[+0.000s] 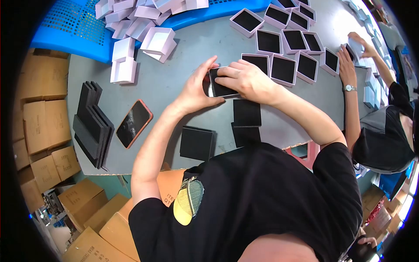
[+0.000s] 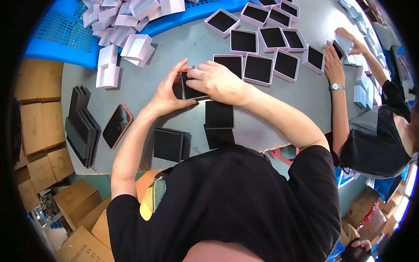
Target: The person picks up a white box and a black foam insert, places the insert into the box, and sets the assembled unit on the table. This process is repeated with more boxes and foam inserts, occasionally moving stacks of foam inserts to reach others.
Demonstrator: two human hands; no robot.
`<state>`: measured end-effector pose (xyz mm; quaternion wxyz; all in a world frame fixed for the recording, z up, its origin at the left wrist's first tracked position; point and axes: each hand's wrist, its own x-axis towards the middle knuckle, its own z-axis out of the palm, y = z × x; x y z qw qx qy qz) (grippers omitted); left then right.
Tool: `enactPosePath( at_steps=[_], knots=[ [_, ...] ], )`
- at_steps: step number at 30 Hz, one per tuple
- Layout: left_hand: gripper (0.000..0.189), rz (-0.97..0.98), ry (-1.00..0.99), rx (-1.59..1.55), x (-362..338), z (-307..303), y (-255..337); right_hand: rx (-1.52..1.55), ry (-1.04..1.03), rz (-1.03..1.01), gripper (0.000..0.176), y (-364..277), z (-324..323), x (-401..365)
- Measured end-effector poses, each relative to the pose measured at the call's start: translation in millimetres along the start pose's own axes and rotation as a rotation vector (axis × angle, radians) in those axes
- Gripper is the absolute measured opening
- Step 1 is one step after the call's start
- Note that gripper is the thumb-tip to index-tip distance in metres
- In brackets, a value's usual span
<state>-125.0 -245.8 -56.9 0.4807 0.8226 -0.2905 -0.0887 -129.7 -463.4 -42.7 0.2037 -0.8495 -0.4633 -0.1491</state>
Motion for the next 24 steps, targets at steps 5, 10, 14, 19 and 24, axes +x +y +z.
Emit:
enactPosePath(
  at_steps=[5,10,14,19,24],
  knots=[
    [0.108,-0.058,-0.031,-0.037,3.9,2.3,2.5,0.126,-0.055,0.021,0.034,-1.8,-10.4,-9.8],
    [0.100,-0.018,-0.020,0.026,2.9,1.8,4.3,-0.094,-0.235,0.017,0.028,-5.7,-11.5,-6.8],
    [0.078,0.155,0.184,0.252,6.4,-23.2,3.4,-0.249,-0.324,0.181,0.021,5.0,-22.0,-7.0],
    [0.060,-0.026,0.613,0.930,30.4,-94.9,-14.4,0.063,0.047,0.417,0.010,-16.4,-46.9,-19.6],
    [0.072,-0.457,0.427,0.968,56.7,-111.5,-26.3,0.282,-0.183,0.632,0.020,-46.5,-42.6,-50.8]
  ],
)
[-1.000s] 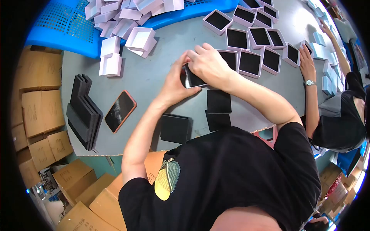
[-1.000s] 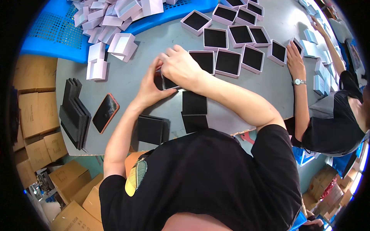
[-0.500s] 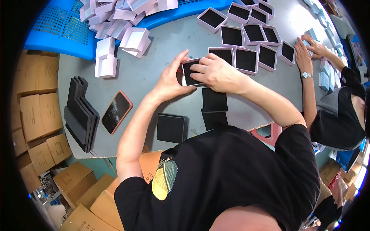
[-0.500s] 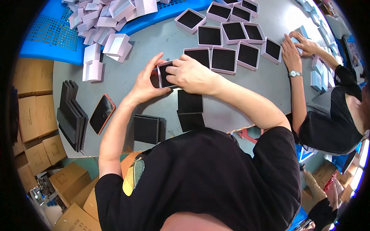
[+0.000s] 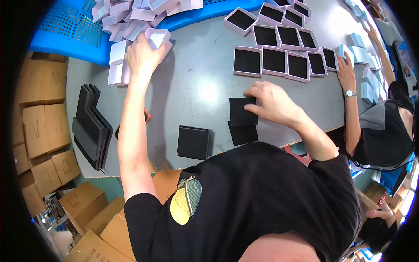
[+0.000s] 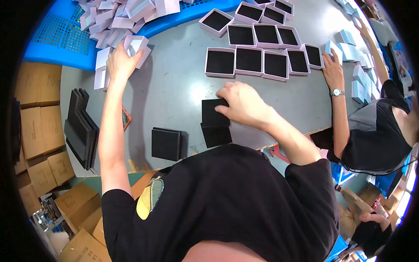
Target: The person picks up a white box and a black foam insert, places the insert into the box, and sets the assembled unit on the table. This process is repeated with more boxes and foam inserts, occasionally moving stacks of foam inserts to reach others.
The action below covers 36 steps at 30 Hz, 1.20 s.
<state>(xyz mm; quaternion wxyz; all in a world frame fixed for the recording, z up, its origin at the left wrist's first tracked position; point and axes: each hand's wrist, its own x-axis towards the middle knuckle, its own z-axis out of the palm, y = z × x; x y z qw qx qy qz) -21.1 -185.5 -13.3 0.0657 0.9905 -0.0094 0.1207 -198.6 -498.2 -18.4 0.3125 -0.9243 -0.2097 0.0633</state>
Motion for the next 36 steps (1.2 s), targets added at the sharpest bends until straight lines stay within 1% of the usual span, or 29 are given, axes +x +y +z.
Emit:
enactPosePath(
  at_steps=[2,3,5,6,7,9,11,12,13,15,17,18,19,21,23,24,26,28,29,30,31,32,33,34,35,36],
  knots=[
    [0.076,0.042,0.117,-0.066,-4.6,-3.9,0.1,0.046,0.030,-0.026,0.021,5.6,9.7,-4.4],
    [0.078,0.062,0.171,-0.100,-11.4,-7.6,0.1,0.164,-0.010,0.069,0.020,5.0,8.5,-4.1],
    [0.085,0.244,0.113,-0.297,-34.2,-30.1,7.1,0.399,-0.097,0.255,0.019,4.0,1.7,-0.4],
    [0.089,0.329,0.085,-0.394,-48.1,-40.0,10.2,0.516,-0.112,0.237,0.017,9.9,-4.7,1.6],
    [0.096,0.372,-0.041,-0.554,-64.7,-36.1,9.3,0.597,-0.123,0.176,0.016,13.4,-16.4,5.8],
    [0.100,0.400,-0.245,-0.688,-98.5,-19.3,17.2,0.785,0.002,0.143,0.015,16.6,-28.1,21.0],
    [0.103,0.448,-0.257,-0.729,-120.6,0.2,31.6,0.641,0.168,0.174,0.014,5.1,-38.2,44.2],
    [0.109,0.413,-0.263,-0.818,-129.1,5.4,38.8,0.509,0.224,0.113,0.014,2.2,-36.3,57.6],
    [0.117,0.378,-0.272,-0.865,-134.5,15.1,42.3,0.505,0.242,0.008,0.015,3.8,-27.1,71.4],
    [0.125,0.288,-0.262,-0.990,-140.0,27.3,50.3,0.376,0.176,-0.018,0.016,-2.4,-12.1,90.3],
    [0.128,0.288,-0.281,-0.976,-138.8,26.6,52.2,-0.017,0.116,-0.209,0.015,6.3,8.6,104.1],
    [0.128,0.298,-0.294,-0.968,-137.4,26.5,52.1,-0.159,0.149,-0.234,0.012,0.8,15.0,102.9],
    [0.128,0.308,-0.307,-0.960,-136.1,26.3,52.7,-0.298,0.229,-0.324,0.005,-1.8,21.2,103.6],
    [0.128,0.316,-0.287,-0.932,-135.7,27.7,57.2,-0.442,0.250,-0.383,0.005,-10.1,29.5,103.8],
    [0.128,0.321,-0.254,-0.931,-134.6,32.2,60.9,-0.511,0.263,-0.357,0.004,-6.9,42.1,98.4],
    [0.126,0.324,-0.264,-0.950,-133.7,32.0,63.3,-0.548,0.272,-0.342,0.003,-6.8,44.2,95.8],
    [0.121,0.320,-0.285,-0.990,-135.2,30.6,66.7,-0.577,0.283,-0.397,0.004,-5.9,43.9,85.8],
    [0.108,0.425,-0.297,-0.985,-128.1,27.6,60.7,-0.598,0.301,-0.445,0.004,-4.7,35.3,78.3],
    [0.103,0.477,-0.301,-0.979,-121.1,24.9,55.1,-0.608,0.275,-0.427,0.004,-0.9,28.1,75.7],
    [0.079,0.529,-0.138,-0.823,-109.5,21.7,44.1,-0.645,0.263,-0.391,0.005,5.6,20.5,73.0],
    [0.061,0.444,-0.054,-0.780,-96.2,15.5,35.6,-0.682,0.248,-0.351,0.006,12.6,13.6,69.0],
    [0.050,0.382,0.063,-0.667,-81.1,17.3,22.3,-0.677,0.281,-0.338,0.007,18.9,6.8,63.5],
    [0.049,0.346,0.197,-0.497,-63.7,28.3,6.1,-0.674,0.317,-0.327,0.007,22.7,0.1,59.6],
    [0.049,0.342,0.254,-0.280,-47.3,27.0,-4.2,-0.569,0.325,-0.296,0.008,19.0,-4.1,53.4],
    [0.050,0.287,0.212,-0.161,-36.6,22.8,-5.8,-0.426,0.265,-0.306,0.008,9.2,-5.8,43.1],
    [0.053,0.237,0.099,-0.093,-29.5,16.8,-3.1,-0.285,0.207,-0.317,0.009,-5.0,-5.8,29.0]
  ],
)
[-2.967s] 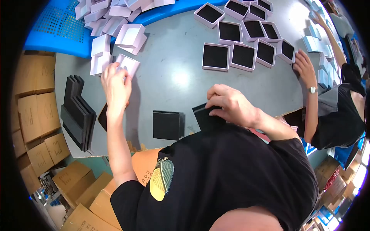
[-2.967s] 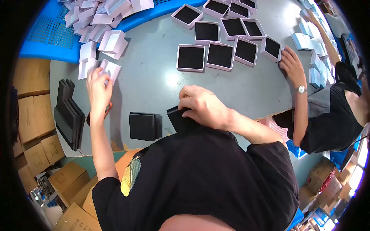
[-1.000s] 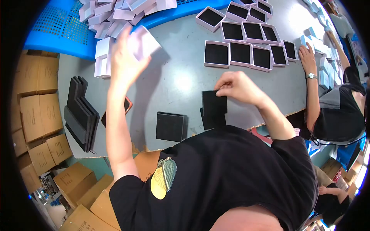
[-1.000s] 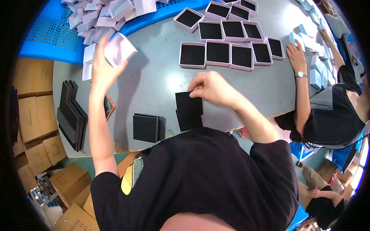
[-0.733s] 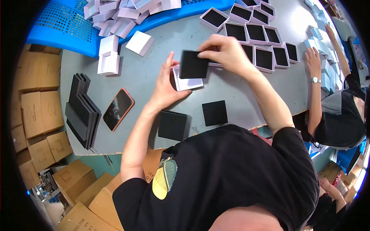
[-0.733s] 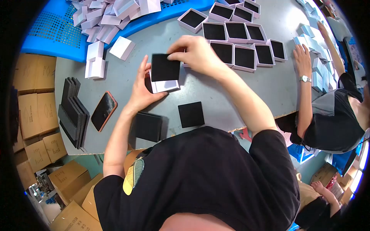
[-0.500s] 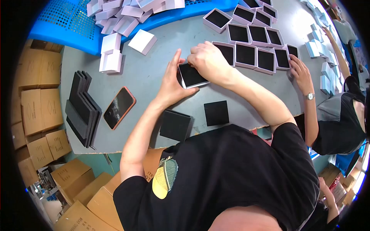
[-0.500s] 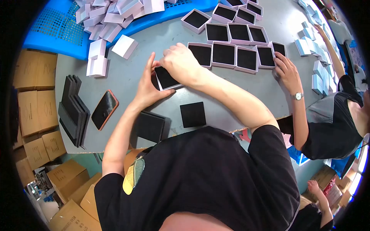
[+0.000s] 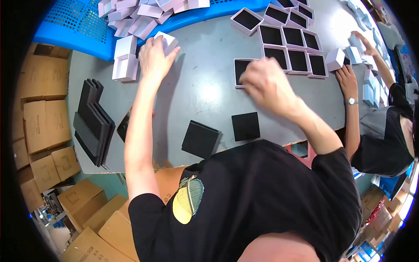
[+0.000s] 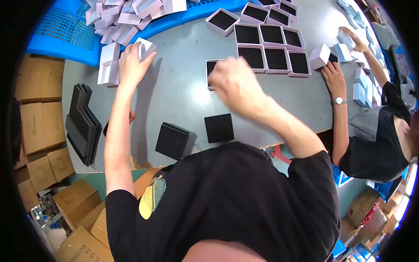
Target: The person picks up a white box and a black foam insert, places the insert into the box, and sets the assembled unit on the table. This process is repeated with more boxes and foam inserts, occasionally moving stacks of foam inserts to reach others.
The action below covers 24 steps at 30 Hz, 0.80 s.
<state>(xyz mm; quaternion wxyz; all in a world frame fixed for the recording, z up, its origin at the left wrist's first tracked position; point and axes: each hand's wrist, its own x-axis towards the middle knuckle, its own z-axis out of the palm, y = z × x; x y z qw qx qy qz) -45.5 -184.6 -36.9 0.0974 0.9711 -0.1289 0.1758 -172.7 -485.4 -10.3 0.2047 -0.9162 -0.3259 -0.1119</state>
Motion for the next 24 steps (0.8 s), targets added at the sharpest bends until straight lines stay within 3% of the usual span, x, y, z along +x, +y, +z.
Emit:
enactPosePath(
  at_steps=[1,3,6,9,12,13,16,17,19,21,24],
  knots=[
    [0.056,-0.050,-0.119,0.057,6.6,-2.8,0.4,0.149,-0.033,0.000,0.010,-15.4,-4.6,-8.8],
    [0.061,-0.075,-0.148,0.080,17.8,3.1,-3.5,0.153,-0.291,0.009,0.012,-32.9,-0.7,-34.3],
    [0.072,-0.147,-0.223,0.070,29.2,12.4,-4.3,0.222,-0.404,0.173,0.015,-43.5,2.2,-48.5],
    [0.080,-0.218,-0.285,0.006,26.9,-1.2,5.6,0.560,-0.478,0.353,0.021,-31.9,2.6,-42.2],
    [0.086,-0.139,-0.252,-0.216,-2.5,-17.5,8.2,0.695,-0.339,0.378,0.019,-16.6,-20.7,-20.5],
    [0.088,-0.085,-0.226,-0.312,-15.6,-22.0,8.2,0.754,-0.176,0.347,0.019,-9.2,-22.5,-12.7],
    [0.084,-0.227,-0.540,-0.948,-61.4,-27.7,21.9,0.582,0.123,0.398,0.023,3.5,-25.1,30.6],
    [0.081,-0.156,-0.490,-0.911,-75.8,-25.0,27.9,0.524,0.185,0.337,0.022,5.4,-19.3,47.2],
    [0.078,0.144,-0.282,-0.691,-87.9,-20.0,32.6,0.587,0.201,0.243,0.020,7.5,7.6,71.1],
    [0.087,0.021,-0.307,-0.676,-99.1,-12.4,34.2,0.614,0.040,0.118,0.017,4.4,31.7,85.9],
    [0.095,-0.037,-0.256,-0.694,-99.9,-14.2,47.0,0.297,-0.072,-0.023,0.012,-3.2,53.2,94.3]
  ],
)
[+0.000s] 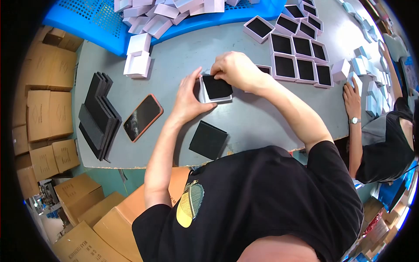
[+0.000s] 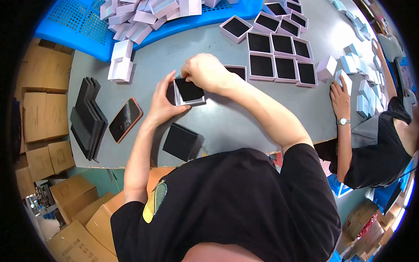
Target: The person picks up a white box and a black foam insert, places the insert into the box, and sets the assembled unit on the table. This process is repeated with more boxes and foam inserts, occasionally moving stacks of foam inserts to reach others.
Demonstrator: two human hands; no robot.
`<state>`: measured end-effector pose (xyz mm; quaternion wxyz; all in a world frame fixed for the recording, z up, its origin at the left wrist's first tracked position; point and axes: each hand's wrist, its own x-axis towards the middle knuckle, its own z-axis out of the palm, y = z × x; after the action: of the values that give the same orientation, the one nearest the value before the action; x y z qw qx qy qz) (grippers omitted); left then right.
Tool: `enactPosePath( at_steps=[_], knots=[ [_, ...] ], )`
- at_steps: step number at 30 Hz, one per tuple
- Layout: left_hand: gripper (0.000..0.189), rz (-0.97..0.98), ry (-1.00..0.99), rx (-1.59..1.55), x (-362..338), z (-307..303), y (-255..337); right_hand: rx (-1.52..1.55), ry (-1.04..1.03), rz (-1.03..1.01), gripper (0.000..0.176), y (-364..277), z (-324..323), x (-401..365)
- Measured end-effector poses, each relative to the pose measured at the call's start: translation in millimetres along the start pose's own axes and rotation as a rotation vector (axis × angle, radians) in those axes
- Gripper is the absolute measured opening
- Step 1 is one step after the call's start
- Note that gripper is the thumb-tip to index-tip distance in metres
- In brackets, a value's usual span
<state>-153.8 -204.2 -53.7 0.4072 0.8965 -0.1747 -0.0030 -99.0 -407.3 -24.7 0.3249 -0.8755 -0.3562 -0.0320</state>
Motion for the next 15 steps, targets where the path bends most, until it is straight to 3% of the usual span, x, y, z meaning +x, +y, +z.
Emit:
enactPosePath(
  at_steps=[4,7,9,10,13,14,15],
  knots=[
    [0.099,0.000,0.125,-0.028,0.3,15.1,2.4,-0.185,0.114,-0.078,0.005,-3.6,14.7,-0.6],
    [0.103,-0.002,0.127,-0.034,2.3,20.2,5.2,-0.489,0.059,-0.214,0.007,-0.4,15.0,-12.8],
    [0.104,0.022,0.116,-0.034,1.5,21.2,5.7,-0.530,0.180,-0.211,0.007,-9.2,11.3,-23.0],
    [0.101,0.124,0.125,-0.023,1.2,13.7,6.7,-0.549,0.235,-0.212,0.007,-10.3,8.2,-27.0],
    [0.083,0.141,0.472,0.231,13.3,-40.1,-9.8,-0.538,0.103,-0.145,0.005,14.8,-0.9,-46.5],
    [0.081,-0.020,0.635,0.064,19.3,-59.8,-20.8,-0.603,0.090,-0.108,0.005,21.8,-7.9,-51.9],
    [0.083,-0.039,0.745,0.379,24.4,-81.8,-31.3,-0.669,0.075,-0.072,0.005,26.9,-16.0,-55.9]
  ],
)
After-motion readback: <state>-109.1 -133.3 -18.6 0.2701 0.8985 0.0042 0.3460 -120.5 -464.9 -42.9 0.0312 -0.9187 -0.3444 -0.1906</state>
